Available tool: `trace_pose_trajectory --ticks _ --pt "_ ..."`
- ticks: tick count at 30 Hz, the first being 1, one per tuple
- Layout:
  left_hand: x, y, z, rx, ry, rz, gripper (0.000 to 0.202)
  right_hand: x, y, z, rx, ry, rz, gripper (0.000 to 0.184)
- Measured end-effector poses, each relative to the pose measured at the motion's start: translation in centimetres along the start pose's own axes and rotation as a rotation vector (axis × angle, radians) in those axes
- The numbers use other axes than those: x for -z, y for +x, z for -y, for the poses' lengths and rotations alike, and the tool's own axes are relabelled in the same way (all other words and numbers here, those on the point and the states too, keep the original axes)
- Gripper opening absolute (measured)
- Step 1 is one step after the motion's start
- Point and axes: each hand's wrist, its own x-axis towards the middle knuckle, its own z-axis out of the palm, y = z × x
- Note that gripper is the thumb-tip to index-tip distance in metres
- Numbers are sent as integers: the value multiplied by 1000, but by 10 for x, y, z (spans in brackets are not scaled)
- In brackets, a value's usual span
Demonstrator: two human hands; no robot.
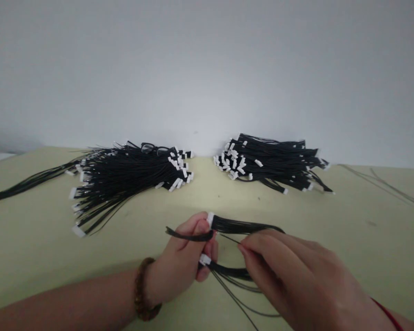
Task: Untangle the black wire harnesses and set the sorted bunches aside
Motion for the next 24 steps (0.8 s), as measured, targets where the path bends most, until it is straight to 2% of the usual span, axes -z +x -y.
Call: trace_pose_trajectory --ticks 5,9,14,18,22,24 --pt "0 -4 0 -36 13 53 40 5 2 1 123 -80 -76 21" --pt "-1 -5 -3 -18 48 52 42 7 9 4 147 -149 -88 31" --pt "-1 -4 -4 -12 109 28 43 3 9 5 163 -144 -92 34" --pt "0 -5 -2 -55 207 17 41 3 10 7 226 -137 -11 33" --pt "1 -6 -3 -100 289 27 40 2 10 10 250 -267 -140 32" --pt "1 -6 -3 -89 288 34 40 2 11 11 255 -280 -116 33"
